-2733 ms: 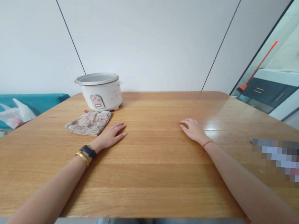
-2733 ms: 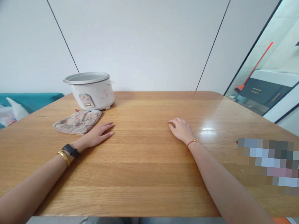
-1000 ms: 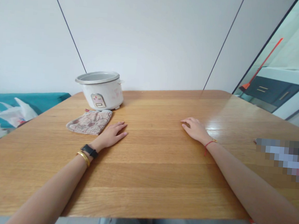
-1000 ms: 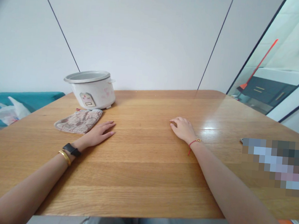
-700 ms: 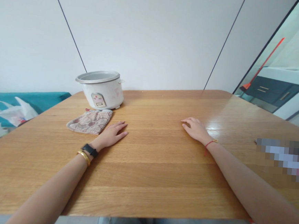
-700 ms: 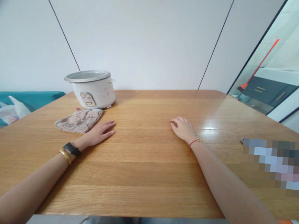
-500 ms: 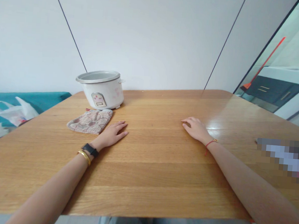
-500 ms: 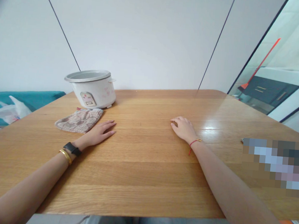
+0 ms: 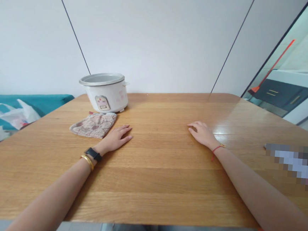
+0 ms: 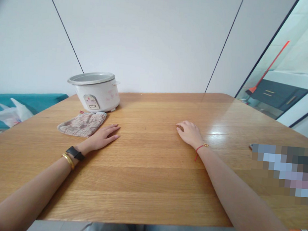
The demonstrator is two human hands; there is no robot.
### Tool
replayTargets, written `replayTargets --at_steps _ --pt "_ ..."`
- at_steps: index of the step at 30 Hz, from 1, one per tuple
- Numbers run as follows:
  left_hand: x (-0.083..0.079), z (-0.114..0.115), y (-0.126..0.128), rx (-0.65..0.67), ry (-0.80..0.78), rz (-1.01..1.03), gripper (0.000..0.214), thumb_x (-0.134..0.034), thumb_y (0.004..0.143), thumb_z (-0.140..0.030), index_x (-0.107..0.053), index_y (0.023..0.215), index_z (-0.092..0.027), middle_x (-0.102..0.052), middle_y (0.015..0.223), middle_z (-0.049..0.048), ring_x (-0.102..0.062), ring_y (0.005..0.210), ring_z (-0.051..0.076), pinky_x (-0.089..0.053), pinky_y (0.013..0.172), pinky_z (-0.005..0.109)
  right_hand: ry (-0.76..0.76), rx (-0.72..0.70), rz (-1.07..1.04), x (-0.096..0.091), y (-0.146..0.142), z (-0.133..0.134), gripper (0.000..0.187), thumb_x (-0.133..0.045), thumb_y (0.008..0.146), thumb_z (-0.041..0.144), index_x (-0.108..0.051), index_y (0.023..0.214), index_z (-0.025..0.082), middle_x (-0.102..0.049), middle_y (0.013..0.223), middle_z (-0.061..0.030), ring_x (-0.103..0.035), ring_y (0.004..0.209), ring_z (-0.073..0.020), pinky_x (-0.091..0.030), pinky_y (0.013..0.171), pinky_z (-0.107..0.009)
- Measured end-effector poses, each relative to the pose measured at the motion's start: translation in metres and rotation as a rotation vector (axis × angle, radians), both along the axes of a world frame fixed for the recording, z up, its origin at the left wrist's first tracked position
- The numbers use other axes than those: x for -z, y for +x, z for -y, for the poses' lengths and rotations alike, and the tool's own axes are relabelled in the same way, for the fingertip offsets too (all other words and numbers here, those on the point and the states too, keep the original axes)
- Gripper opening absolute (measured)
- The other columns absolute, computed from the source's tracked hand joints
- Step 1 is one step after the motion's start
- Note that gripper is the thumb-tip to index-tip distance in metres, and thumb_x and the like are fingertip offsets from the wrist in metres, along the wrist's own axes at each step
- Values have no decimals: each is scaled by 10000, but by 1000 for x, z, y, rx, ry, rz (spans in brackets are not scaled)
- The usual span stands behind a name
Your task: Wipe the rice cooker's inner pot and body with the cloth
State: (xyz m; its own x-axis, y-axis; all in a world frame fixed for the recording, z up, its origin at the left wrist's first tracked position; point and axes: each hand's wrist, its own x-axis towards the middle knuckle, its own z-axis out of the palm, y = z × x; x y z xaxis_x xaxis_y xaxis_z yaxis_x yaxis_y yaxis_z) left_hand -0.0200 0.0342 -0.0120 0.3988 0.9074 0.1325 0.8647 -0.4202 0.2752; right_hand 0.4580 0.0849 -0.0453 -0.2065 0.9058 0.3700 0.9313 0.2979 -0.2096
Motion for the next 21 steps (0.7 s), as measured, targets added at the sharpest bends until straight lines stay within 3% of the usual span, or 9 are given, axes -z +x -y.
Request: replayTargets --at_steps 21 --pt "4 -2 -2 -3 14 9 888 -326 978 -788 -579 1514 -126 -465 1643 171 -433 1531 324 -271 1312 458 13 -8 6 0 0 0 368 -471 1027 347 -774 1204 233 -720 1293 -112 -638 1223 -305 -484 1114 -505"
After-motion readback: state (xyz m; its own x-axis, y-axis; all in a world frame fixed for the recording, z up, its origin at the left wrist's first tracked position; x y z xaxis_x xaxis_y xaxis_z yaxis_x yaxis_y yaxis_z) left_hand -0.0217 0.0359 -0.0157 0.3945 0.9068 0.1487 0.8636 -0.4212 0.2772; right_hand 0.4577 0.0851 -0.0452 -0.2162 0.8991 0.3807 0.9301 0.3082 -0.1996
